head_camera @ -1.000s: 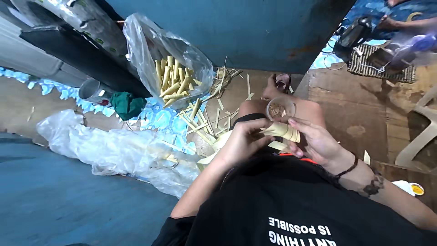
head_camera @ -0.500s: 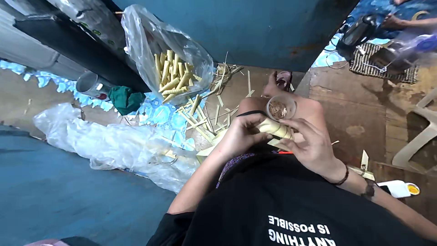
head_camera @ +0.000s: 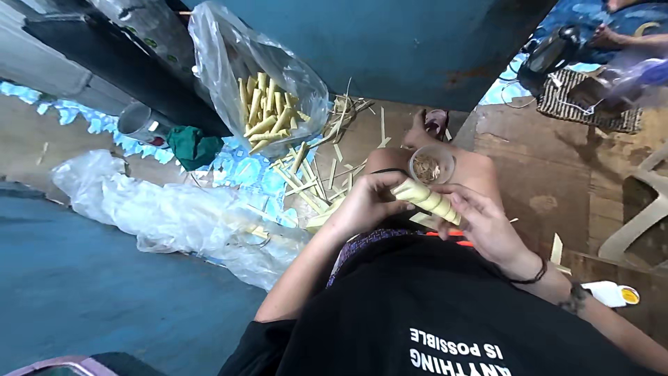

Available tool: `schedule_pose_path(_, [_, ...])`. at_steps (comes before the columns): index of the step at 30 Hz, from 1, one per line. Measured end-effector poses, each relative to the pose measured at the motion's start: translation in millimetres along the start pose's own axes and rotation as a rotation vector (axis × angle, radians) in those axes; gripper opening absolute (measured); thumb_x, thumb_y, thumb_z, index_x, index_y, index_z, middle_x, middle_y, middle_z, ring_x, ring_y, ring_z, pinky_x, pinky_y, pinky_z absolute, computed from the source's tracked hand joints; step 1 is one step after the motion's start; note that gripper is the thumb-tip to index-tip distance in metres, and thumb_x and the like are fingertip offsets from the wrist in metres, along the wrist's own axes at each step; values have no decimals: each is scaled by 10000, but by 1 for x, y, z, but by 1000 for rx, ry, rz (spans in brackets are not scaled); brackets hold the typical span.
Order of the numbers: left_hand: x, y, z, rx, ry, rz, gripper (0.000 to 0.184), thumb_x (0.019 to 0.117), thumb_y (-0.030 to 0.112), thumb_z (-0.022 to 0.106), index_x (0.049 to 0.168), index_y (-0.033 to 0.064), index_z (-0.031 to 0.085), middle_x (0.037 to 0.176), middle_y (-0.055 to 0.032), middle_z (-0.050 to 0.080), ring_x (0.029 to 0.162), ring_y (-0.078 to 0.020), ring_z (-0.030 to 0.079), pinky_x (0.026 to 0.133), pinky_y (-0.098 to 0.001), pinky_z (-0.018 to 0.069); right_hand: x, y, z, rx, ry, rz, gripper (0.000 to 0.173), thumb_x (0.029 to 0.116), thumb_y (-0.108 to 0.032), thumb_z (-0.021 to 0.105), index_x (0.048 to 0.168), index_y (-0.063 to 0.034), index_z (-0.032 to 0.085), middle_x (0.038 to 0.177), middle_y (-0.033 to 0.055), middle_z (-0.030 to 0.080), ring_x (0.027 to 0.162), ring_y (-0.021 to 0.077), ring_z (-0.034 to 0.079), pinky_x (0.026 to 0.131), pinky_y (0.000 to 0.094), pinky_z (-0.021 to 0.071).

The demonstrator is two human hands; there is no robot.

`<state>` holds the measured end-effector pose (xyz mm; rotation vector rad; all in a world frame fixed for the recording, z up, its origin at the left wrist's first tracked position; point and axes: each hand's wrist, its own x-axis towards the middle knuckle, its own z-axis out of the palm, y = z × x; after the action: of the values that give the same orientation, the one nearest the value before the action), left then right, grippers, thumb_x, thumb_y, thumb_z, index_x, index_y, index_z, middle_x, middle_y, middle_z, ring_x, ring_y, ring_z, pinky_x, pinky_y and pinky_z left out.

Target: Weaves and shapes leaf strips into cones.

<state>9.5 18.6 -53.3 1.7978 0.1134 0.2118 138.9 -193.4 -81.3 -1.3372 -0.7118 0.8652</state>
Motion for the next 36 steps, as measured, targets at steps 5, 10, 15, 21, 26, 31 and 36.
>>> schedule_pose_path(5, [0, -1, -3, -9, 14, -2, 229, 814, -24, 809, 1016, 18, 708, 825, -25, 710, 654, -46, 637, 619, -221, 562, -1, 4, -3, -128, 12, -102, 305, 1053, -180, 564, 1329, -66, 626, 1053, -8, 726, 803, 21, 683, 731, 173, 585])
schedule_pose_path(10, [0, 2, -4, 2, 10, -6, 185, 836, -44, 783, 991, 11, 700, 819, -31, 711, 689, -58, 661, 652, -230, 579, -5, 4, -3, -115, 13, -95, 317, 1064, -205, 539, 1345, -73, 604, 994, -3, 735, 797, 42, 699, 707, 191, 597])
schedule_pose_path(15, [-1, 0, -7, -15, 8, -46, 217, 834, -39, 788, 1024, 17, 699, 810, -38, 709, 642, -66, 644, 611, -234, 569, -5, 2, -6, 61, 22, 57, 304, 1090, -160, 438, 1309, -65, 627, 922, -15, 723, 723, 25, 671, 673, 180, 580])
schedule_pose_path(21, [-2, 1, -9, -2, 0, -34, 190, 839, -39, 781, 999, 13, 692, 803, -38, 702, 656, -69, 644, 626, -232, 565, -9, 17, -9, -415, 84, -312, 473, 1031, -343, 607, 1351, 5, 602, 1186, 87, 676, 1029, 103, 666, 892, 280, 580])
schedule_pose_path(26, [-1, 0, -9, -19, -23, -50, 235, 833, -26, 793, 1044, 16, 698, 808, -33, 708, 645, -57, 640, 620, -226, 565, -10, 1, -10, 276, 38, 241, 376, 1120, -218, 314, 1273, -61, 619, 810, 9, 714, 599, 52, 655, 535, 178, 560])
schedule_pose_path(31, [-3, 0, -12, -47, 1, -28, 209, 828, -55, 777, 1003, 16, 687, 800, -28, 698, 629, -49, 628, 605, -213, 556, -17, 16, -12, -545, 90, -388, 476, 1029, -323, 620, 1340, 37, 613, 1178, 156, 689, 1039, 139, 679, 909, 272, 574])
schedule_pose_path(36, [-6, -1, -15, -35, -31, -55, 217, 837, -23, 783, 1024, 36, 692, 802, -4, 695, 635, -30, 613, 601, -202, 536, -18, -2, -13, 366, -17, 311, 421, 1121, -260, 270, 1282, -81, 615, 754, -6, 698, 541, 51, 631, 504, 190, 555])
